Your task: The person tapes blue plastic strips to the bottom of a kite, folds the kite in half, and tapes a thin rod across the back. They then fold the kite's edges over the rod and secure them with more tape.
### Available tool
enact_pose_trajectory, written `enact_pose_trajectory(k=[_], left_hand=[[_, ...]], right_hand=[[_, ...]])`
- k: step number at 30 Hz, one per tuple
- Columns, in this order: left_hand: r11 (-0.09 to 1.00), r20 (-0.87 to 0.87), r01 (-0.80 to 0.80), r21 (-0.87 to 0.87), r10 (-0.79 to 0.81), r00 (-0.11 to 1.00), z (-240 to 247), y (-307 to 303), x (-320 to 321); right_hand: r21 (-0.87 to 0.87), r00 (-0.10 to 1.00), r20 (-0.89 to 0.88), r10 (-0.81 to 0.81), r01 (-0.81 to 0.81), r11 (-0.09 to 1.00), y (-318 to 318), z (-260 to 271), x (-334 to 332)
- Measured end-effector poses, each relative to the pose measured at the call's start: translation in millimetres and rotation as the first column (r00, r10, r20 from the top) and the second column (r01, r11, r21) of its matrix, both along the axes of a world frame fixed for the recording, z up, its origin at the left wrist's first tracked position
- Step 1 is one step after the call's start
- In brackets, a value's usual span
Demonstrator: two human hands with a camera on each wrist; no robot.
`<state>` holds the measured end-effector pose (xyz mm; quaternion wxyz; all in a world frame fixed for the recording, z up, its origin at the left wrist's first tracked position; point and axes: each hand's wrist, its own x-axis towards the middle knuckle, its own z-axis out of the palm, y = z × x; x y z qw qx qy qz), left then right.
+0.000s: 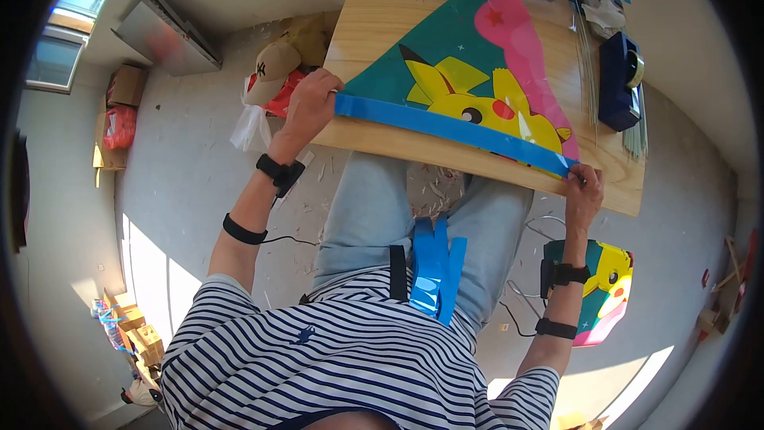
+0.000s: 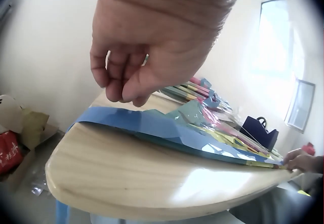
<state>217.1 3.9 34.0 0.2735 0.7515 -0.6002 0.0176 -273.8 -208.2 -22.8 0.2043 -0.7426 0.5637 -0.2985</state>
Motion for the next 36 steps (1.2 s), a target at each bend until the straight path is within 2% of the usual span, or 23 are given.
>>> enact_pose_trajectory(k=[1,3,4,6,10,12,14,16,17,18,20,22,25,27,28,30,31,33,36], left_hand=[[0.999,0.033,0.024,-0.044,-0.023,0.999,5,-1,-19],[0.982,0.01,0.184,-0.034,-0.184,0.983,2,-1,-56],[0.982,0.01,0.186,-0.035,-0.186,0.983,0,-3,-72],[0.954,0.078,0.299,0.011,-0.299,0.951,-5,-8,-97],[0.938,0.028,0.347,0.024,-0.347,0.937,-22,-22,-119],[0.955,0.068,0.283,0.094,-0.289,0.955,-26,-24,-120],[0.951,0.066,0.293,0.098,-0.3,0.952,-27,-24,-124],[0.953,0.075,0.283,0.112,-0.292,0.954,-28,-24,-125],[0.953,0.079,0.276,0.122,-0.287,0.955,-28,-24,-126],[0.955,0.085,0.266,0.134,-0.279,0.957,-30,-23,-125],[0.954,0.085,0.265,0.141,-0.279,0.957,-29,-23,-127],[0.953,0.086,0.264,0.151,-0.278,0.957,-27,-23,-127],[0.951,0.08,0.259,0.169,-0.275,0.958,-25,-23,-127],[0.951,0.083,0.254,0.174,-0.271,0.959,-24,-23,-126],[0.95,0.086,0.256,0.177,-0.274,0.958,-24,-22,-126],[0.953,0.087,0.251,0.171,-0.268,0.959,-24,-23,-127],[0.953,0.09,0.25,0.171,-0.268,0.959,-24,-23,-128],[0.951,0.077,0.247,0.185,-0.264,0.961,-22,-23,-128],[0.95,0.069,0.248,0.19,-0.265,0.962,-21,-24,-129]], right_hand=[[0.001,1.0,0.0,-0.001,0.001,1.0,0,-1,-1],[0.012,1.0,0.01,-0.005,0.005,1.0,-2,-5,-3],[0.011,1.0,0.009,-0.007,0.007,1.0,-2,-5,-3],[0.019,0.998,0.061,0.001,-0.003,1.0,0,-3,-1],[0.002,0.998,0.059,-0.015,0.015,1.0,1,-6,-2],[-0.007,0.998,0.062,-0.018,0.018,1.0,4,-3,2],[-0.024,0.999,0.037,-0.03,0.031,0.999,1,-1,-7],[0.184,0.948,0.319,-0.013,-0.049,0.982,-4,-5,-18],[0.215,0.841,0.539,-0.043,-0.088,0.973,-9,-10,-26],[0.214,0.843,0.537,-0.048,-0.081,0.974,-15,-10,-38],[0.21,0.838,0.522,-0.159,0.054,0.976,-19,1,-55],[0.188,0.857,0.483,-0.18,0.1,0.977,-24,6,-59],[0.171,0.907,0.408,-0.106,0.038,0.985,-32,10,-56],[0.104,0.972,0.228,0.051,-0.077,0.992,-34,20,-37],[0.105,0.971,0.232,0.048,-0.074,0.992,-32,28,-28],[0.23,0.988,0.097,0.124,-0.143,0.963,-31,40,-14],[0.229,0.987,0.1,0.123,-0.143,0.963,-34,39,-14],[0.287,0.978,-0.011,0.207,-0.196,0.938,-40,35,-12],[0.36,0.973,-0.005,0.232,-0.215,0.908,-47,38,-13]])
